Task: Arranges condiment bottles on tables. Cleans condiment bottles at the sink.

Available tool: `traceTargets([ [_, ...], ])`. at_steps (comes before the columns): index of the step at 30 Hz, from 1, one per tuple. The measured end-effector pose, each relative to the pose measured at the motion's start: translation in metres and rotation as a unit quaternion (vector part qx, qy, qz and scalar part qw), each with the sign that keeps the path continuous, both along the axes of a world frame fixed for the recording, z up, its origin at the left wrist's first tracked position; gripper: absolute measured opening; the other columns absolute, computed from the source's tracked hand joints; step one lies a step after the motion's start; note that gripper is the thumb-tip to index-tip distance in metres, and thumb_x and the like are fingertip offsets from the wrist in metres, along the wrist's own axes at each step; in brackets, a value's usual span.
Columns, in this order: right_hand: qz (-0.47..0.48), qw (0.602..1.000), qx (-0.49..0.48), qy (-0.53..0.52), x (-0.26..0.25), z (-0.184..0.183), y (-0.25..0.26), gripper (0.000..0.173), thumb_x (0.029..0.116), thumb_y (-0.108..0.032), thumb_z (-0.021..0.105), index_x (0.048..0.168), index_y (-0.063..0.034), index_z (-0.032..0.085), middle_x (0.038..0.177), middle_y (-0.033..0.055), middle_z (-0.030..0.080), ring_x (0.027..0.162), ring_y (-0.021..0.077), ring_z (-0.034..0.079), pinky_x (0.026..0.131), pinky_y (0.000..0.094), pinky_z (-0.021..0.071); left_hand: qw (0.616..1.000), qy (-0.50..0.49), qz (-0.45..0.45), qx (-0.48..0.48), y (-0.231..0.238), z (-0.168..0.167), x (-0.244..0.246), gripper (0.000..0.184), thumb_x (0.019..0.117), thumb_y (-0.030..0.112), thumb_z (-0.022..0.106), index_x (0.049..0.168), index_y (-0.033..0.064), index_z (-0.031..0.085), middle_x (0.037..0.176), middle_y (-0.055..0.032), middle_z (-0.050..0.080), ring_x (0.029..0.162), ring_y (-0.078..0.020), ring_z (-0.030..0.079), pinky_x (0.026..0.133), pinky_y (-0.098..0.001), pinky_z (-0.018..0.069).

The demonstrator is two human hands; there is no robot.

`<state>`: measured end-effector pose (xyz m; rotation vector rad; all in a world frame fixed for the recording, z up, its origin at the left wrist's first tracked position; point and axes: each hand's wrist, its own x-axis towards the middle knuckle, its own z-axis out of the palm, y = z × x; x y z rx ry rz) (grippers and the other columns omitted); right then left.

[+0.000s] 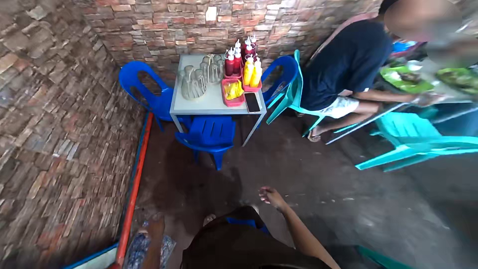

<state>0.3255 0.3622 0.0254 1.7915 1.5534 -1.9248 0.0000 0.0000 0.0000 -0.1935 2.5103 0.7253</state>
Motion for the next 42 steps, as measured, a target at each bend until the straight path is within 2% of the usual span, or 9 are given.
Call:
traceTargets([
  [8,0.002,1.0,0.008,-0.024,-0.044,0.005,0.192,0.031,0.1102,-0.008,0.042,0.135,0.0057,0.055,0.12,0.0238,0.062,0.094,0.0233,0.063,0.084,0.0371,0.0524,0.958,0.162,0.168,0.166,0.196,0.006,-0.063,0.032,0.095,0.003,0.064,0.125,-0.0075,0.065,0.149,-0.0369,0.042,0.14,-0.0522,0.037,0.114,-0.0546,0.0355],
  [11,0.034,0.998,-0.004,-0.051,-0.048,-0.002,0.281,0.035,0.111,-0.014,0.044,0.138,0.0056,0.053,0.127,0.0268,0.061,0.101,0.0287,0.064,0.089,0.0412,0.0522,0.942,0.122,0.272,0.153,0.245,-0.005,-0.063,0.033,0.0992,0.014,0.064,0.128,-0.0026,0.066,0.142,-0.0273,0.056,0.137,-0.0449,0.047,0.112,-0.0553,0.0391],
  [15,0.095,0.994,0.012,-0.058,-0.064,0.009,0.4,0.036,0.1113,-0.015,0.043,0.14,0.0059,0.051,0.13,0.0278,0.06,0.107,0.0301,0.064,0.093,0.042,0.0516,0.924,0.088,0.367,0.066,0.289,0.002,-0.055,0.052,0.1035,0.036,0.056,0.141,0.0006,0.057,0.149,-0.0312,0.047,0.141,-0.0507,0.039,0.112,-0.0671,0.0328],
  [20,0.094,0.993,0.051,-0.041,-0.115,0.032,0.515,0.035,0.111,-0.014,0.043,0.138,0.0062,0.053,0.127,0.0271,0.061,0.104,0.0278,0.065,0.092,0.0398,0.0521,0.897,0.254,0.361,-0.012,0.354,0.056,-0.075,0.047,0.1016,0.027,0.06,0.138,-0.0033,0.059,0.149,-0.0344,0.044,0.142,-0.0487,0.04,0.116,-0.0538,0.036],
  [24,0.112,0.991,0.073,-0.003,-0.156,0.04,0.575,0.036,0.1105,-0.014,0.043,0.138,0.0075,0.052,0.128,0.0282,0.061,0.106,0.0296,0.065,0.093,0.0419,0.0522,0.876,0.406,0.239,0.105,0.447,0.111,-0.126,0.039,0.0966,0.007,0.06,0.13,-0.0122,0.059,0.14,-0.0373,0.047,0.127,-0.0378,0.053,0.105,-0.0339,0.0469],
  [26,0.133,0.988,0.084,0.012,-0.174,0.044,0.599,0.037,0.1103,-0.016,0.045,0.138,0.0072,0.052,0.128,0.0277,0.061,0.106,0.0288,0.065,0.093,0.0414,0.0526,0.857,0.47,0.093,0.19,0.506,0.126,-0.163,0.035,0.0947,0.002,0.058,0.123,-0.0181,0.058,0.133,-0.0399,0.051,0.124,-0.0395,0.055,0.104,-0.0365,0.049],
  [32,0.164,0.979,0.115,0.044,-0.23,0.069,0.679,0.036,0.1096,-0.016,0.044,0.137,0.0047,0.054,0.129,0.0242,0.062,0.107,0.0269,0.065,0.092,0.0408,0.0523,0.81,0.4,-0.215,0.371,0.752,0.171,-0.191,0.031,0.0933,0.001,0.058,0.122,-0.0093,0.063,0.14,-0.0283,0.049,0.127,-0.0307,0.055,0.103,-0.041,0.0522],
  [36,0.221,0.958,0.164,0.086,-0.277,0.086,0.746,0.034,0.1102,-0.014,0.043,0.132,0.0071,0.059,0.13,0.0253,0.063,0.112,0.029,0.064,0.098,0.0419,0.0505,0.769,0.386,-0.289,0.419,0.877,0.182,-0.167,0.023,0.0954,0.004,0.062,0.116,-0.0026,0.068,0.132,-0.0211,0.059,0.12,-0.0257,0.06,0.1,-0.0386,0.0543],
  [42,0.19,0.946,0.231,0.127,-0.348,0.054,0.85,0.052,0.0993,-0.01,0.065,0.146,0.0012,0.045,0.136,0.0286,0.057,0.117,0.0417,0.062,0.096,0.058,0.0524,0.867,0.212,-0.322,0.316,0.985,0.169,-0.156,0.063,0.0909,0.006,0.072,0.148,0.0083,0.046,0.152,-0.019,0.045,0.13,-0.0334,0.056,0.097,-0.0502,0.0559],
])
